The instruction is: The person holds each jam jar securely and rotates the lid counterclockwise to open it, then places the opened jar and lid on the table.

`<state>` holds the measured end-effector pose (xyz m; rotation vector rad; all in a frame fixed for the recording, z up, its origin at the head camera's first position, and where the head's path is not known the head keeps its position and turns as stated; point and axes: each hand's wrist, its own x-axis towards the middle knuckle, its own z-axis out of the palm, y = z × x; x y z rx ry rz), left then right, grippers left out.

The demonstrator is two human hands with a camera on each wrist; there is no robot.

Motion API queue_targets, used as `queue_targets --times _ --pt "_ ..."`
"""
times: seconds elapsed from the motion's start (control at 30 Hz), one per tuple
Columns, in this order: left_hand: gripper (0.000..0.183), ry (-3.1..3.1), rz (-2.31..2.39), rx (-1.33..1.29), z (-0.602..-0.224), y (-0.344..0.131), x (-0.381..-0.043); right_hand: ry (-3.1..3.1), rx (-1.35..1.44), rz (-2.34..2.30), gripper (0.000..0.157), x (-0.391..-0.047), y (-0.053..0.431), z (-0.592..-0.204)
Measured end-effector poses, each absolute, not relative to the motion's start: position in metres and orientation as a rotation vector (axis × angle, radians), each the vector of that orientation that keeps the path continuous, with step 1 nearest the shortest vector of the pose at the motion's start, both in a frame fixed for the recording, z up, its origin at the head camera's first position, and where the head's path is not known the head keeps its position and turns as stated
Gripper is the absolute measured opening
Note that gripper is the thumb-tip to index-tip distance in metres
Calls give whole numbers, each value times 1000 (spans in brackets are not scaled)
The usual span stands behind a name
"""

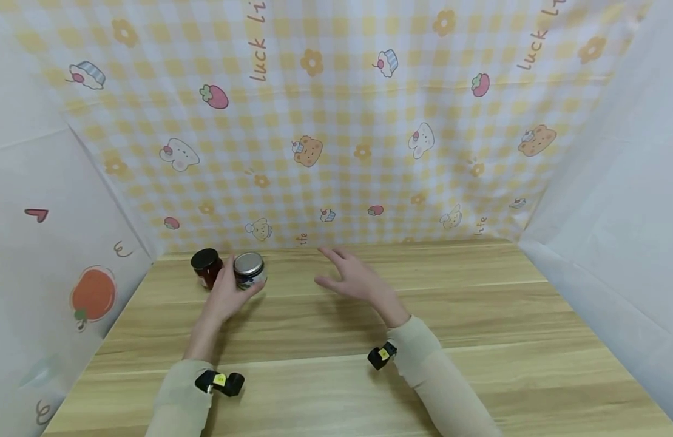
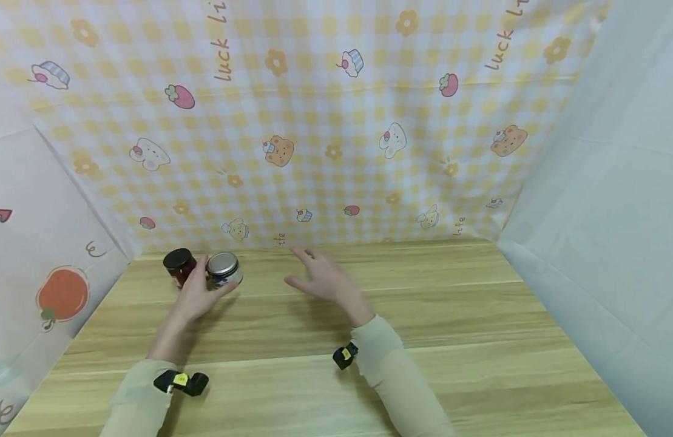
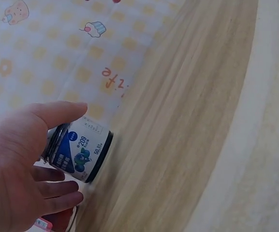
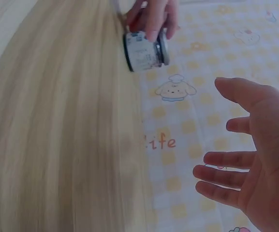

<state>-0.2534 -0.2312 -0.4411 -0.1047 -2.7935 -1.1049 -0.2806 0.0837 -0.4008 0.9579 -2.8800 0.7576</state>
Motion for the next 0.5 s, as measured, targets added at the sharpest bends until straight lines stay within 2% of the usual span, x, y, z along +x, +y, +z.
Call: queue_targets --times 0.33,0.5 --pt "96 -2721 -1184 -114 -448 -233 -263 -2887 946 854 76 -287 70 -401" --pt "101 -2725 -1227 -51 -449 -232 -268 -2908 941 846 76 -290 61 -403"
